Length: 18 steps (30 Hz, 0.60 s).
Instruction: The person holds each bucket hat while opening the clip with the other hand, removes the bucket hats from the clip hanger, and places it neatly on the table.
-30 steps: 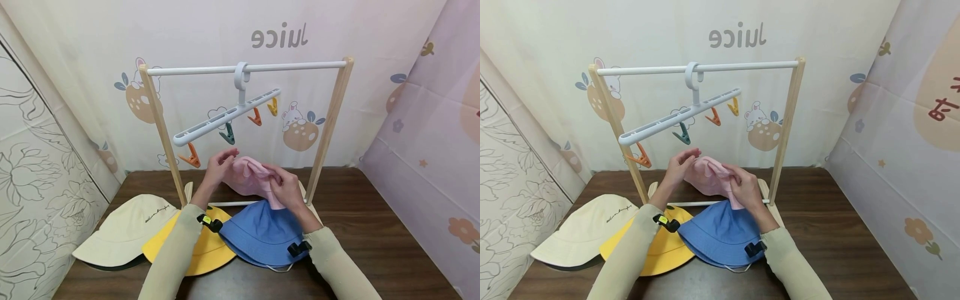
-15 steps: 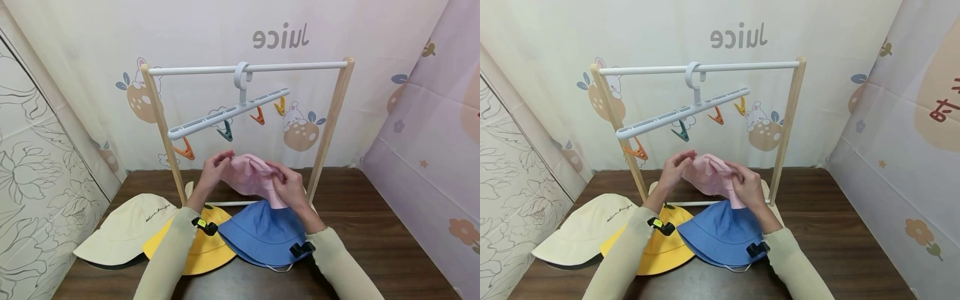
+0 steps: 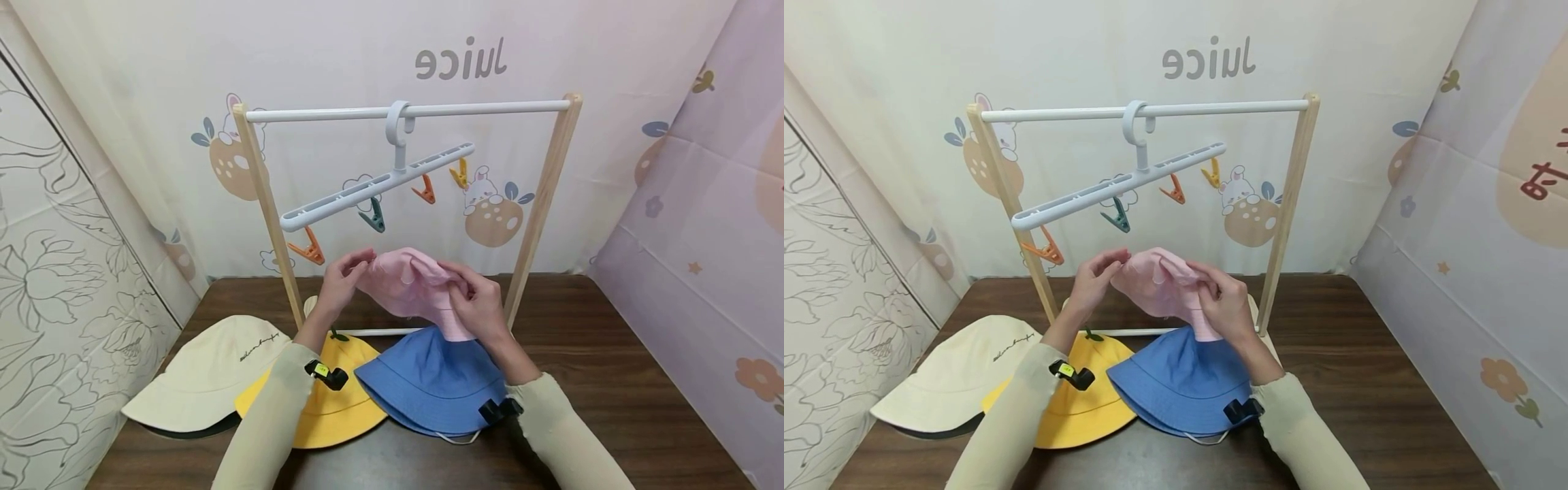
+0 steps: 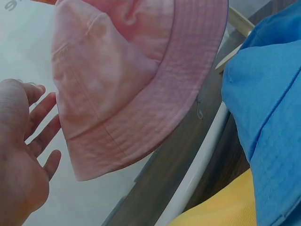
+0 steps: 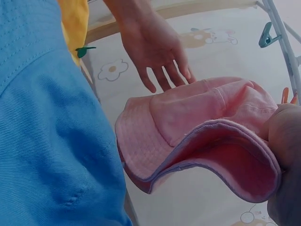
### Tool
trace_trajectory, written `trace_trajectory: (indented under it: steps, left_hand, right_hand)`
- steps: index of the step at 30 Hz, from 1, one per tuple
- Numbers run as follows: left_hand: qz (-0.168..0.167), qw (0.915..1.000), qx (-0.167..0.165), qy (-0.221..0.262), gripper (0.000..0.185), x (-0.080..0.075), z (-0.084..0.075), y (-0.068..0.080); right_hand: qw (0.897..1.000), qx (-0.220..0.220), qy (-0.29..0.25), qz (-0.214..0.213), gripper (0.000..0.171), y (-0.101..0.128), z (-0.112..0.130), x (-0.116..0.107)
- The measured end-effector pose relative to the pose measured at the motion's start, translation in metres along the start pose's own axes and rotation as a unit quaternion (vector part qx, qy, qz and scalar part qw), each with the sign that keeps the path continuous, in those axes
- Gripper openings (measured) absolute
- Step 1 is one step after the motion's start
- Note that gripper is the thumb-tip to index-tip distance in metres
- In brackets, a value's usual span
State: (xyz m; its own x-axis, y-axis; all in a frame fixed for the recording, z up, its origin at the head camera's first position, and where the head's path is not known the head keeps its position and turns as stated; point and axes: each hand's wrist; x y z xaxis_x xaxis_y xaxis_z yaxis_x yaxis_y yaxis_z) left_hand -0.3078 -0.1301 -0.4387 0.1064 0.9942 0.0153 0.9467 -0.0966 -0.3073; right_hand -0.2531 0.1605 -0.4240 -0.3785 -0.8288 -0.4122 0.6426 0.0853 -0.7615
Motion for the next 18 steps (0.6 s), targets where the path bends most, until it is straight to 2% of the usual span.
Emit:
trace_trajectory:
  steps: [10,18]
  left_hand:
    - [0.004,1.0,0.006,-0.005,0.038,-0.008,0.004,0.011]
    - [0.006,0.9999,0.013,-0.005,0.036,-0.014,0.001,0.019]
  right_hand:
    - [0.999,0.003,-0.034,-0.017,0.043,0.005,0.004,-0.004]
    - [0.999,0.012,-0.043,-0.011,0.043,0.012,0.009,-0.012]
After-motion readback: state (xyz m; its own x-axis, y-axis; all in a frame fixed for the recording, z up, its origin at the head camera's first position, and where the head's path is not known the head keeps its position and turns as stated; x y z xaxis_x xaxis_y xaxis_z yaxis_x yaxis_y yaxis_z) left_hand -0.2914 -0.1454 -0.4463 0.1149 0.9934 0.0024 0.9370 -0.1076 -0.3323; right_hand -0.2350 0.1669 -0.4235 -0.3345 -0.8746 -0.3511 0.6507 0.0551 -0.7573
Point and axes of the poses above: each hand's wrist, its own y-axis away from the middle knuckle, its own x-axis out of the palm, z = x × y, and after that the axes turned 8 degrees about y, right-handed
